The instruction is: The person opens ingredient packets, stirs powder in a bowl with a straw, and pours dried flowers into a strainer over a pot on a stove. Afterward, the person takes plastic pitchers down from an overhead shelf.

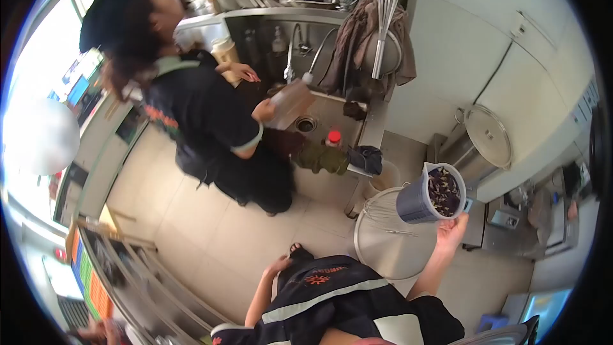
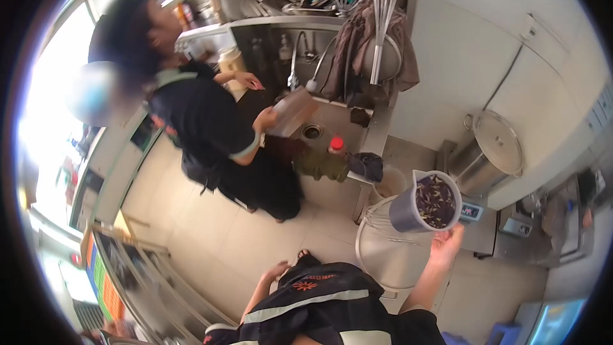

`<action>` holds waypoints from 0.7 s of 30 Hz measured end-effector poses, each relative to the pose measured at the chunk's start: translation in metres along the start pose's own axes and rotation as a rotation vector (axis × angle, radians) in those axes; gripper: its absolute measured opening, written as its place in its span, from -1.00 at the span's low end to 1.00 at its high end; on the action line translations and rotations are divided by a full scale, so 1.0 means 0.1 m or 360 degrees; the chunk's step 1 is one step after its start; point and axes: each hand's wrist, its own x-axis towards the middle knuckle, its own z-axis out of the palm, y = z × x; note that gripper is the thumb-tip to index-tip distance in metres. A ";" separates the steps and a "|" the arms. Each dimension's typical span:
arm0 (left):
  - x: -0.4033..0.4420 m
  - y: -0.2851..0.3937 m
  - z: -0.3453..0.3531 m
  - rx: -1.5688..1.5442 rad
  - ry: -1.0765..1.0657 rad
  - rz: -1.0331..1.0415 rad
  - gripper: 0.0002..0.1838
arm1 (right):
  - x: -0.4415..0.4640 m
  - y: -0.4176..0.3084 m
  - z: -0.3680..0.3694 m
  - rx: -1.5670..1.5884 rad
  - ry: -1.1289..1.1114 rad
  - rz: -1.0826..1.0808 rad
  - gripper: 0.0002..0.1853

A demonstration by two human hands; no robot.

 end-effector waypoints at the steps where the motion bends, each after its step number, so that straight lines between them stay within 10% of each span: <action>1: 0.10 0.29 -0.25 0.0219 -0.0055 0.0232 -0.47 | -0.02 0.05 0.12 -0.0081 0.0438 -0.0135 -0.88; 5: 1.19 1.76 -0.95 0.1043 0.0080 0.1116 -0.51 | -0.04 0.15 0.21 -0.0119 0.0535 -0.0309 -0.83; 12: 0.74 4.67 -0.77 0.0291 0.0539 0.2503 -0.59 | -0.05 0.26 0.48 -0.0122 0.0802 -0.0595 -0.77; 21: 0.07 6.58 -0.58 0.0206 0.1163 0.2587 -0.44 | 0.38 0.28 0.61 0.0005 0.0855 -0.0834 -0.78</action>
